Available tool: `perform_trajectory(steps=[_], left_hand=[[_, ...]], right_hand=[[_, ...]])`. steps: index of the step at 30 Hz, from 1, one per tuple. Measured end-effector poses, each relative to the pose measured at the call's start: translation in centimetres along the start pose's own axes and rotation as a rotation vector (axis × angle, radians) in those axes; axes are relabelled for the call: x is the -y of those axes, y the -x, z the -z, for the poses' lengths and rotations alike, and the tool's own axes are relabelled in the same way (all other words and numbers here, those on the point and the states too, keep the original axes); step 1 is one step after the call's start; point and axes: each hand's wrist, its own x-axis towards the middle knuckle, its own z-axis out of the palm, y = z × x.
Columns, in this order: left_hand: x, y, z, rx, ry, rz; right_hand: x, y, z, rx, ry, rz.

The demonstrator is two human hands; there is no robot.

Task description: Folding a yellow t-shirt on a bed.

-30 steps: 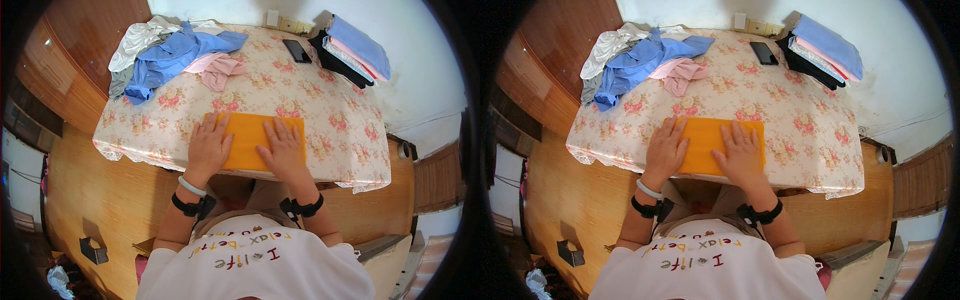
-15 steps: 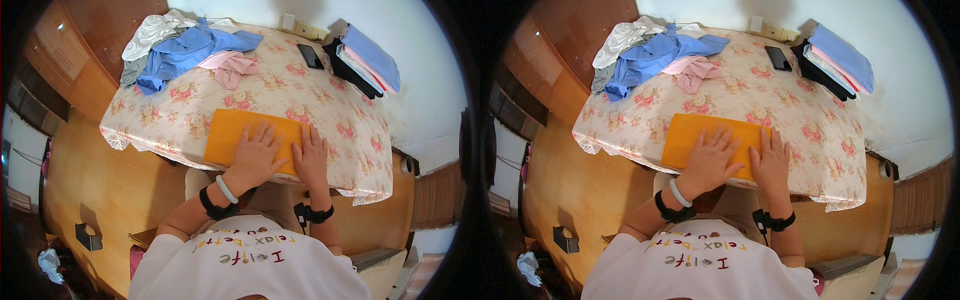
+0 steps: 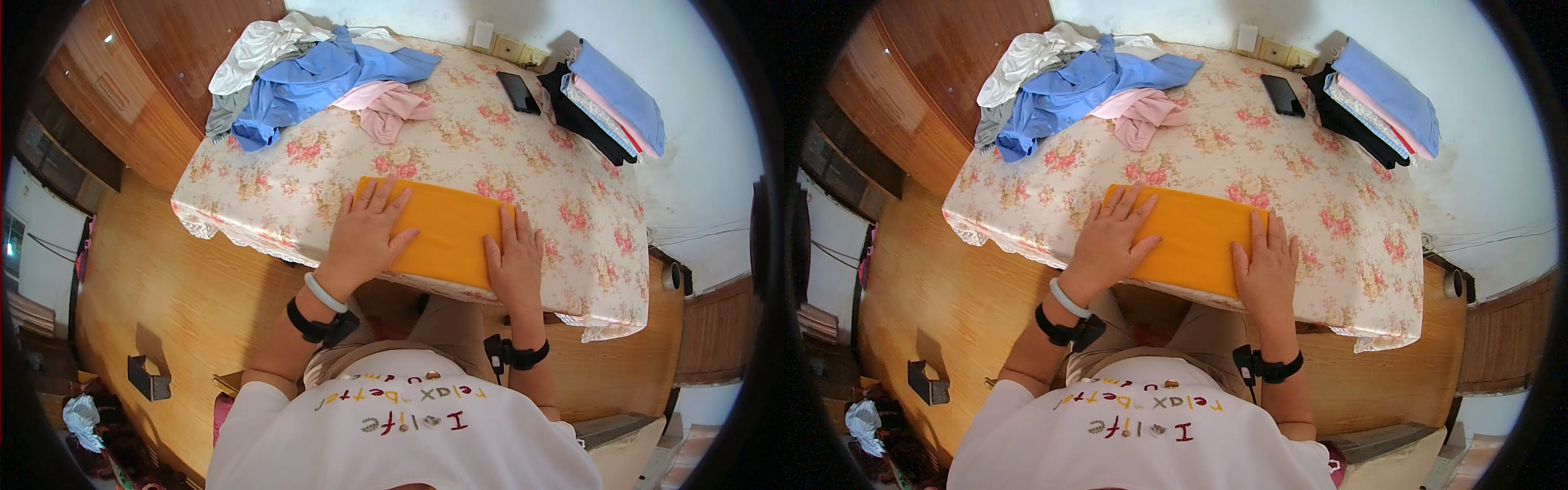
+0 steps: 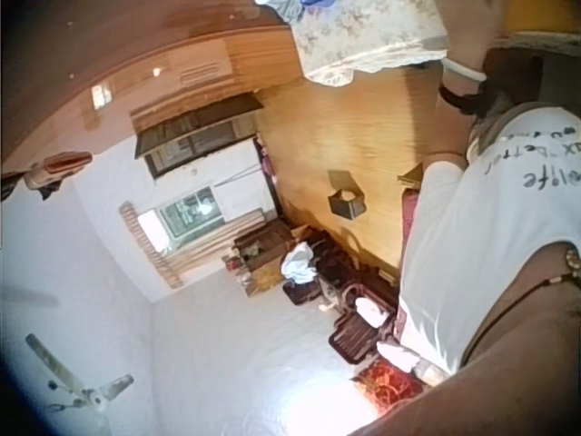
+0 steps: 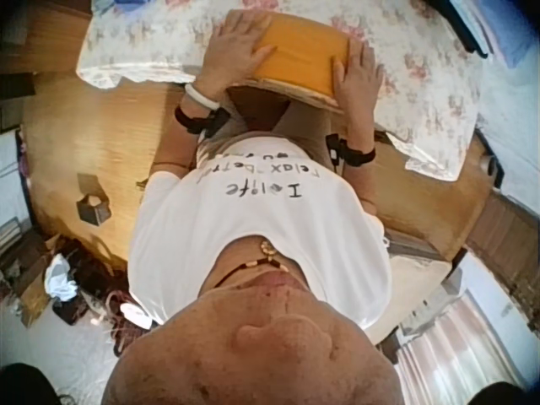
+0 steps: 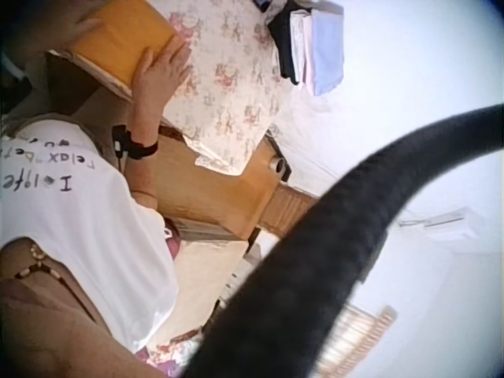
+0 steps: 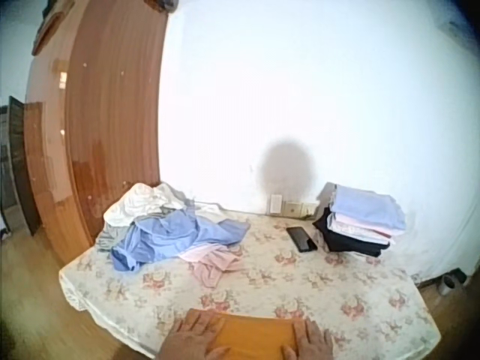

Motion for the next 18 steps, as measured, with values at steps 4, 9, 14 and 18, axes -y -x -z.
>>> perform_trajectory(steps=[4, 9, 14, 18], left_hand=[[1.1, -0.4, 4.2, 0.13, 0.016, -0.037], [-0.5, -0.5, 14.1, -0.247, 0.701, -0.242], [-1.6, 0.4, 21.7, -0.636, 0.885, -0.728], [-2.3, 1.0, 22.5, -0.713, 0.848, -0.801]], right_hand=[[0.0, -0.1, 0.0, -0.001, -0.013, 0.014], [0.0, -0.1, -0.3, -0.019, -0.017, 0.02], [-0.4, 0.1, -0.2, -0.025, -0.008, -0.006], [-0.2, -0.2, -0.5, -0.021, -0.027, 0.013]])
